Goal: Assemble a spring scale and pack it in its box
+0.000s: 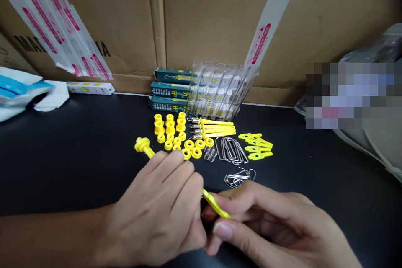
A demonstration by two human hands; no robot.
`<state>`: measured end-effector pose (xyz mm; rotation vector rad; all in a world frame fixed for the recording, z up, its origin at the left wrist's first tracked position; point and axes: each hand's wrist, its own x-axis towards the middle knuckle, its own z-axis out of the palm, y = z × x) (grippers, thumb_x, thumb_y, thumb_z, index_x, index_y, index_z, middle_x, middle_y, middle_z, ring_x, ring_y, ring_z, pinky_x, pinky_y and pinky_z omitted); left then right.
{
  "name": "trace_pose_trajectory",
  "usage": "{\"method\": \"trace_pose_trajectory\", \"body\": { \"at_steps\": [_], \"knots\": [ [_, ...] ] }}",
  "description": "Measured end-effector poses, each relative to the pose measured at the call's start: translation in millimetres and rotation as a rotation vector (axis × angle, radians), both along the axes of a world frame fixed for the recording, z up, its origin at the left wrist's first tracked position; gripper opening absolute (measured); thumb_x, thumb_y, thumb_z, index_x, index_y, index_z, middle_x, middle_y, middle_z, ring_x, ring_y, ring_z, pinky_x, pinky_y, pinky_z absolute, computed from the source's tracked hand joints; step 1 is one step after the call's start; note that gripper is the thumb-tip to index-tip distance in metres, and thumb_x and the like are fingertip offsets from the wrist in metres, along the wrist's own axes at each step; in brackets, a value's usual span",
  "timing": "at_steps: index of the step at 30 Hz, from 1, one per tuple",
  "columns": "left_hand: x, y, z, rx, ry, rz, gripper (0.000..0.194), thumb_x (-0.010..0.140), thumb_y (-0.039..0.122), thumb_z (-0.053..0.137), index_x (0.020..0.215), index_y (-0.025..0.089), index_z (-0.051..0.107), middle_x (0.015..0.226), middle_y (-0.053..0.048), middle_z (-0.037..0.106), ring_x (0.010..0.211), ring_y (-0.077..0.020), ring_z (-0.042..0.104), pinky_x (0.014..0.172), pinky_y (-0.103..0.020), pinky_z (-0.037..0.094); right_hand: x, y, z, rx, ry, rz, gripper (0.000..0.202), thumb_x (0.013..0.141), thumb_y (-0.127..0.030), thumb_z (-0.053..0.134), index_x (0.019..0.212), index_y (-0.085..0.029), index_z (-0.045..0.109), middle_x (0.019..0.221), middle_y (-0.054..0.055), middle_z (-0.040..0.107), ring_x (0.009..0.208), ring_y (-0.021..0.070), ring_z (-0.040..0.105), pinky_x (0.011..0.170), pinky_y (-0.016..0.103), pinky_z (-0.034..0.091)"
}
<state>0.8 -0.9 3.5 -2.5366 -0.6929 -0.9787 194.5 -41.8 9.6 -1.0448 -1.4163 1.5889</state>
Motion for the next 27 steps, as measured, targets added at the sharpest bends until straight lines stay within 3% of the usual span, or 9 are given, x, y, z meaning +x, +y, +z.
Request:
{"method": "trace_pose_trajectory", "body": {
  "at_steps": [6, 9, 12, 16, 20, 23, 27],
  "knots": [
    [-1.0, 0.7, -1.1, -0.022, -0.005, 0.011, 0.031, 0.083, 0.005, 0.038, 0.063, 0.018, 0.059, 0.063, -0.007, 0.059, 0.070, -0.0261, 0.052, 0.066, -0.040, 0.043, 4.7, 7.3, -5.3, -0.214, 0.195, 0.092, 0.010, 0.092, -0.028, 0.072, 0.087, -0.023, 0.066, 0.085, -0.001, 0.081, 0.075, 0.0144, 0.080, 0.074, 0.019, 0.063],
    [-1.8, 3.3, -2.3, -0.098, 0.028, 0.001, 0.034, 0.087, 0.008, 0.038, 0.061, 0.018, 0.057, 0.062, -0.006, 0.056, 0.066, -0.0243, 0.048, 0.061, -0.039, 0.041, 2.1, 3.6, -6.3, -0.209, 0.204, 0.147, 0.006, 0.094, -0.027, 0.071, 0.093, -0.022, 0.069, 0.087, 0.001, 0.081, 0.077, 0.0161, 0.080, 0.071, 0.018, 0.063],
    [-2.2, 5.0, -2.7, -0.145, 0.032, -0.005, 0.032, 0.086, 0.009, 0.041, 0.059, 0.018, 0.056, 0.060, -0.005, 0.053, 0.064, -0.0227, 0.045, 0.059, -0.037, 0.040, 1.6, 0.6, -1.2, -0.082, 0.142, 0.052, 0.004, 0.091, -0.025, 0.073, 0.093, -0.021, 0.072, 0.084, 0.003, 0.082, 0.071, 0.0154, 0.080, 0.068, 0.017, 0.063],
    [-2.2, 3.5, -1.2, -0.146, 0.009, -0.013, 0.029, 0.079, 0.002, 0.041, 0.061, 0.016, 0.058, 0.062, -0.005, 0.054, 0.069, -0.0225, 0.046, 0.065, -0.036, 0.042, 7.8, 6.1, 6.2, 0.314, -0.086, -0.157, 0.009, 0.090, -0.018, 0.073, 0.095, -0.025, 0.073, 0.076, -0.004, 0.079, 0.067, 0.0100, 0.077, 0.068, 0.012, 0.061],
    [-2.4, 1.3, 0.2, -0.114, -0.003, -0.044, 0.027, 0.077, 0.002, 0.040, 0.064, 0.016, 0.060, 0.064, -0.006, 0.057, 0.071, -0.0232, 0.046, 0.067, -0.036, 0.042, 11.6, 10.1, 4.6, 0.669, -0.362, -0.175, 0.018, 0.086, -0.009, 0.074, 0.096, -0.024, 0.072, 0.087, -0.004, 0.079, 0.076, 0.0090, 0.076, 0.074, 0.008, 0.058],
    [-2.9, 0.5, -0.3, -0.078, -0.005, -0.050, 0.026, 0.076, 0.002, 0.041, 0.069, 0.014, 0.062, 0.067, -0.008, 0.060, 0.074, -0.0248, 0.048, 0.071, -0.038, 0.044, 9.7, 5.8, 0.5, 0.771, -0.404, -0.153, 0.022, 0.085, -0.005, 0.073, 0.099, -0.022, 0.069, 0.092, -0.004, 0.079, 0.078, 0.0073, 0.075, 0.078, 0.006, 0.056],
    [-3.2, 0.4, -1.9, -0.086, -0.013, -0.061, 0.025, 0.074, 0.002, 0.041, 0.066, 0.016, 0.060, 0.064, -0.007, 0.058, 0.073, -0.0243, 0.047, 0.071, -0.037, 0.045, 7.8, 1.8, -1.7, 0.781, -0.435, -0.167, 0.021, 0.089, -0.003, 0.065, 0.099, -0.022, 0.067, 0.086, -0.005, 0.075, 0.068, 0.0046, 0.070, 0.071, 0.006, 0.054]
  ]
}}
